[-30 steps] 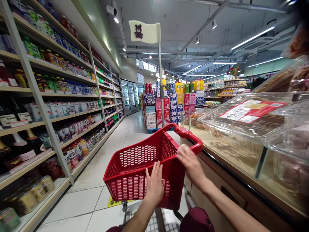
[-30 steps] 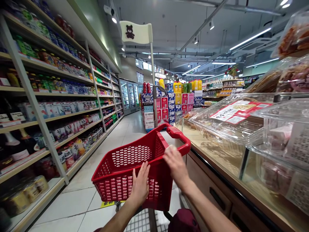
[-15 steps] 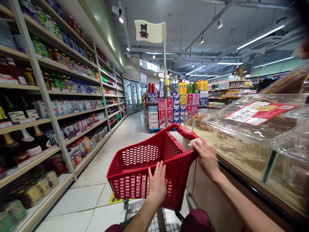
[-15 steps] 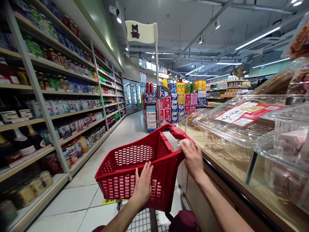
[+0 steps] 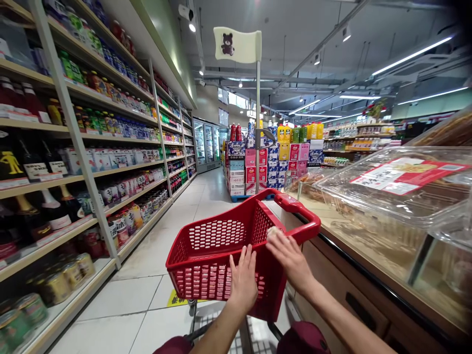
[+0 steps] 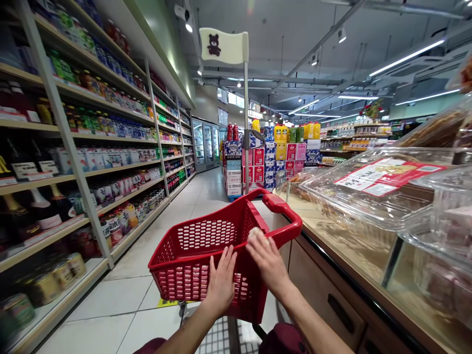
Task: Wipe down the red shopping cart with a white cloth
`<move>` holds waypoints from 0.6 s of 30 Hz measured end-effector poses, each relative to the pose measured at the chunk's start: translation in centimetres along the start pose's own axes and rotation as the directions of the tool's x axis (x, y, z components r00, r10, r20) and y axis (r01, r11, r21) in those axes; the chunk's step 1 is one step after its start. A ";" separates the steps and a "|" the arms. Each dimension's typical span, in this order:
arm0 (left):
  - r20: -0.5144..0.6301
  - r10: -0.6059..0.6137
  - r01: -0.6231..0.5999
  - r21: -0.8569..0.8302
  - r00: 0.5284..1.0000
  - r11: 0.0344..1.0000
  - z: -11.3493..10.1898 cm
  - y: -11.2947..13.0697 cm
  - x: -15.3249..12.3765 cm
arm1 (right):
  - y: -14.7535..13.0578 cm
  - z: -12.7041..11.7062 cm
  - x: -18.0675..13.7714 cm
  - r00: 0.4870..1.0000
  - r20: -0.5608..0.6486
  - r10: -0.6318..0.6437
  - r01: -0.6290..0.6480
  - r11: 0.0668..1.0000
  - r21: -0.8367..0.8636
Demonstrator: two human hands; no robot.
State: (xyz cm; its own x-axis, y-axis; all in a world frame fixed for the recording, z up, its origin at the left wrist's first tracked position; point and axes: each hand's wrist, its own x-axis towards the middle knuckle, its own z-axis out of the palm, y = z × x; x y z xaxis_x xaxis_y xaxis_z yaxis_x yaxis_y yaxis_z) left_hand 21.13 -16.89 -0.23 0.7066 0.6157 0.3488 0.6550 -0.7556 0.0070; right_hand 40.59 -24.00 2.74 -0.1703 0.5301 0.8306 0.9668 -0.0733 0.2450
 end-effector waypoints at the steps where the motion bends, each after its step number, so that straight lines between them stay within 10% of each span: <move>1: 0.004 0.006 -0.006 0.003 1.000 1.000 0.0 0.0 0.0 | 0.2 -0.1 -0.1 0.998 0.022 -0.056 0.055 0.998 0.021; 7: 0.024 0.008 -0.007 -0.018 1.000 1.000 -0.2 0.2 -0.1 | 3.2 -1.1 -0.4 0.941 -0.103 0.324 -0.334 0.937 -0.101; 13: 0.006 0.009 -0.009 -0.014 1.000 1.000 0.1 0.1 -0.1 | 0.3 -0.5 -0.4 0.994 0.064 -0.091 0.084 0.992 0.096; 18: 0.003 0.014 -0.014 -0.026 1.000 1.000 0.2 0.2 0.0 | 2.7 -0.9 -0.3 0.938 -0.121 0.325 -0.334 0.940 -0.067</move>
State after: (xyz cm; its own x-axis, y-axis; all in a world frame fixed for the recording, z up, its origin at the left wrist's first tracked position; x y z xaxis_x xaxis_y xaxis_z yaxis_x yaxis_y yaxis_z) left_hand 21.32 -16.93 -0.44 0.7162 0.6061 0.3460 0.6381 -0.7695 0.0270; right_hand 43.13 -25.16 3.60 0.1311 0.3709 0.9194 0.9531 -0.3024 -0.0139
